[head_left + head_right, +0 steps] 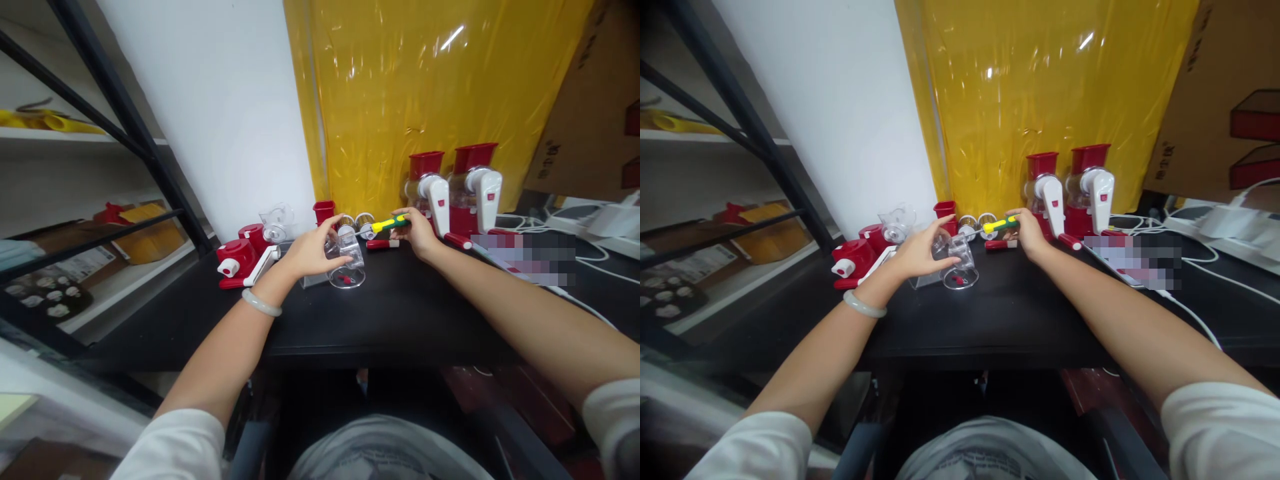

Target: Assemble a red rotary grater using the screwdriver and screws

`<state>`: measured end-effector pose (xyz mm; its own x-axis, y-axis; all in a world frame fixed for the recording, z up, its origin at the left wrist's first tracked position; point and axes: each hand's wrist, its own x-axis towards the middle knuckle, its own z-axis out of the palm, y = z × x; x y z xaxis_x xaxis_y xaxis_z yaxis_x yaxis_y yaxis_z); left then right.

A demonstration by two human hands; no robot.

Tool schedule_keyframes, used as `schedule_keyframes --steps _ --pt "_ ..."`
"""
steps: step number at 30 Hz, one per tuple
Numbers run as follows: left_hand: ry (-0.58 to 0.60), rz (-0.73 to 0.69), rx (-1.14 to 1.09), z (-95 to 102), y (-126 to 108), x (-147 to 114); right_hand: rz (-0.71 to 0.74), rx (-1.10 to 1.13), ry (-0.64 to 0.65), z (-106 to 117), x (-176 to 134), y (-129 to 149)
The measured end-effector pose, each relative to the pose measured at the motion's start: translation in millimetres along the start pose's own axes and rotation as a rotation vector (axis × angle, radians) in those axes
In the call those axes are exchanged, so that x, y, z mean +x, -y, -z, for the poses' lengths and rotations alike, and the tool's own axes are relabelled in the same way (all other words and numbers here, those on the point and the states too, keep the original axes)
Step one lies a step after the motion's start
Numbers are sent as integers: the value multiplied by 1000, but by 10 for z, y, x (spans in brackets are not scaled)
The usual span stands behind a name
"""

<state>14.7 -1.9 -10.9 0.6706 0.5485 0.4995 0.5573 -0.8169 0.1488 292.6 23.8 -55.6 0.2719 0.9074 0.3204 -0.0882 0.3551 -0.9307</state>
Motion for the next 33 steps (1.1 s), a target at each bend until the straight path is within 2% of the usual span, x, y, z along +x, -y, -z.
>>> schedule_keyframes --steps 14,18,22,28,33 --pt "0 11 0 -2 -2 -4 13 1 -5 -4 -8 5" --pt "1 6 -11 0 -4 -6 73 -16 32 7 8 -25" --pt "0 4 -4 1 -3 -4 126 -78 9 7 16 -39" --pt "-1 0 0 -3 3 -1 14 -20 -9 1 9 -19" --pt "4 7 -7 2 -4 -2 20 -5 3 11 23 -12"
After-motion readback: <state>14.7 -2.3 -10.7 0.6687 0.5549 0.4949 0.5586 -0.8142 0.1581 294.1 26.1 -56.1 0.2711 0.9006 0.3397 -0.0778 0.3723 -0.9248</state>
